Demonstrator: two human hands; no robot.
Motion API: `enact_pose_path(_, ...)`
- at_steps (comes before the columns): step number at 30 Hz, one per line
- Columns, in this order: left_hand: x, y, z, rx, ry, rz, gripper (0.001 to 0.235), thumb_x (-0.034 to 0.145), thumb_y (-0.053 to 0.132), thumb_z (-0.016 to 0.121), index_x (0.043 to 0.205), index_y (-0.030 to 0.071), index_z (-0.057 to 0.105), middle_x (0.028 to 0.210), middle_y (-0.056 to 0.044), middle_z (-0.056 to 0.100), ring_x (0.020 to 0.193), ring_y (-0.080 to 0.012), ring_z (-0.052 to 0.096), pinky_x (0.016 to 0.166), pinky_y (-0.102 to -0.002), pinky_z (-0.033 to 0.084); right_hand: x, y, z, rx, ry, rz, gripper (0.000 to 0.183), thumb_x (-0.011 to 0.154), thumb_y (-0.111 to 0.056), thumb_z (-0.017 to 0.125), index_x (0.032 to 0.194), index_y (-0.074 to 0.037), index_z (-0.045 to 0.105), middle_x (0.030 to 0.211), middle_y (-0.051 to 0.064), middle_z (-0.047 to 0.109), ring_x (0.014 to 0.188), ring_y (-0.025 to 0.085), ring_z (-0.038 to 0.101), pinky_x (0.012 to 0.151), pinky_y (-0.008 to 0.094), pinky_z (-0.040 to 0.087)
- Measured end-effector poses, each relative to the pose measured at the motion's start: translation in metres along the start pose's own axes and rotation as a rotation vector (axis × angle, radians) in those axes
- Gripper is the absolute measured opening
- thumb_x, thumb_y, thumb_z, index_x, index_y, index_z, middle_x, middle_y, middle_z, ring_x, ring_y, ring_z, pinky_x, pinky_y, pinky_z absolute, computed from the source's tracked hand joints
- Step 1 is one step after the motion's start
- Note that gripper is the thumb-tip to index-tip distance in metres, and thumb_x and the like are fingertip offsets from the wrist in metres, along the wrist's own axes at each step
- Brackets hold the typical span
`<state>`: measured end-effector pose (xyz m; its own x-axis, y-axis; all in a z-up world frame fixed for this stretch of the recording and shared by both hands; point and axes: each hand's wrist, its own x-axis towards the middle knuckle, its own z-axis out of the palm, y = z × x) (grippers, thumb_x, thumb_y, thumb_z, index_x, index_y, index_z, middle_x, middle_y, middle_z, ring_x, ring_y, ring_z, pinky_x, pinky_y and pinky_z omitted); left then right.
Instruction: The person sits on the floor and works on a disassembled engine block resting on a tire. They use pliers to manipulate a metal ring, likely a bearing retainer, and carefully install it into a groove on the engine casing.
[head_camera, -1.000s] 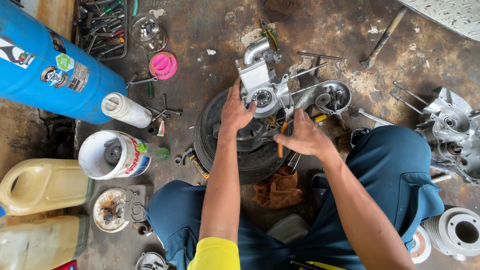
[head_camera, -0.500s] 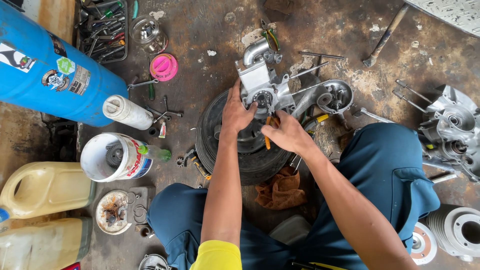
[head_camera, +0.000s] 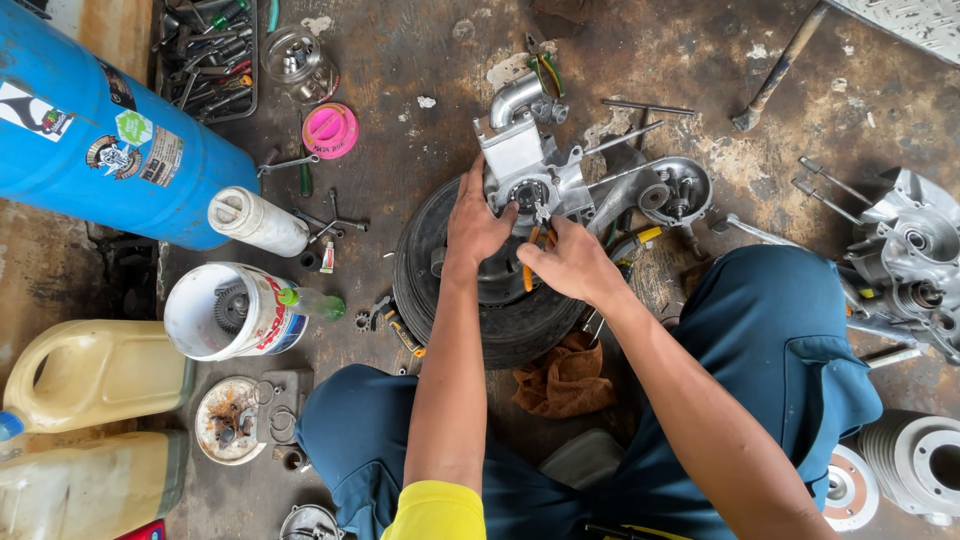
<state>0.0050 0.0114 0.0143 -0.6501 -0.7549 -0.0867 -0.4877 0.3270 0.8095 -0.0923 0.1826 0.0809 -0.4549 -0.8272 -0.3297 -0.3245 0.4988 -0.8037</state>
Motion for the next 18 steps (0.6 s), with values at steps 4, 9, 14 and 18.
enact_pose_path(4, 0.004, -0.003, 0.002, 0.025, -0.004, -0.018, 0.09, 0.096, 0.028, 0.073, 0.166, 0.027, 0.016, 0.166, -0.025, 0.027, 0.153, -0.049, 0.029, 0.116, -0.075, 0.037, 0.003, -0.001, 0.003, 0.01, 0.013, 0.002, 0.065, 0.091, -0.048, 0.068, 0.124, 0.008, 0.06, 0.087, 0.012, 0.057, 0.08, 0.03, 0.066, 0.066, 0.048, 0.051)
enact_pose_path(9, -0.001, 0.003, -0.002, 0.007, 0.002, 0.006, 0.087, 0.098, 0.025, 0.071, 0.166, 0.024, 0.016, 0.165, -0.027, 0.027, 0.152, -0.0515, 0.029, 0.113, -0.077, 0.038, -0.005, -0.013, 0.003, 0.073, 0.071, 0.06, 0.054, 0.089, -0.043, 0.069, 0.115, 0.003, 0.065, 0.084, 0.014, 0.06, 0.078, 0.032, 0.066, 0.064, 0.047, 0.051)
enact_pose_path(14, 0.003, -0.007, 0.002, 0.053, 0.019, 0.002, 0.093, 0.091, 0.029, 0.075, 0.165, 0.029, 0.018, 0.161, -0.019, 0.037, 0.145, -0.0475, 0.044, 0.111, -0.069, 0.046, -0.016, -0.026, -0.004, 0.099, 0.062, 0.082, 0.065, 0.091, -0.041, 0.067, 0.13, 0.01, 0.058, 0.096, 0.021, 0.063, 0.092, 0.036, 0.067, 0.073, 0.049, 0.052)
enact_pose_path(18, 0.002, -0.008, 0.003, 0.058, 0.038, 0.019, 0.092, 0.09, 0.029, 0.075, 0.165, 0.028, 0.021, 0.158, -0.018, 0.042, 0.141, -0.0469, 0.049, 0.107, -0.067, 0.049, -0.01, -0.022, -0.003, 0.053, 0.093, 0.08, 0.057, 0.088, -0.045, 0.068, 0.118, 0.003, 0.07, 0.085, 0.018, 0.064, 0.083, 0.032, 0.068, 0.066, 0.046, 0.05)
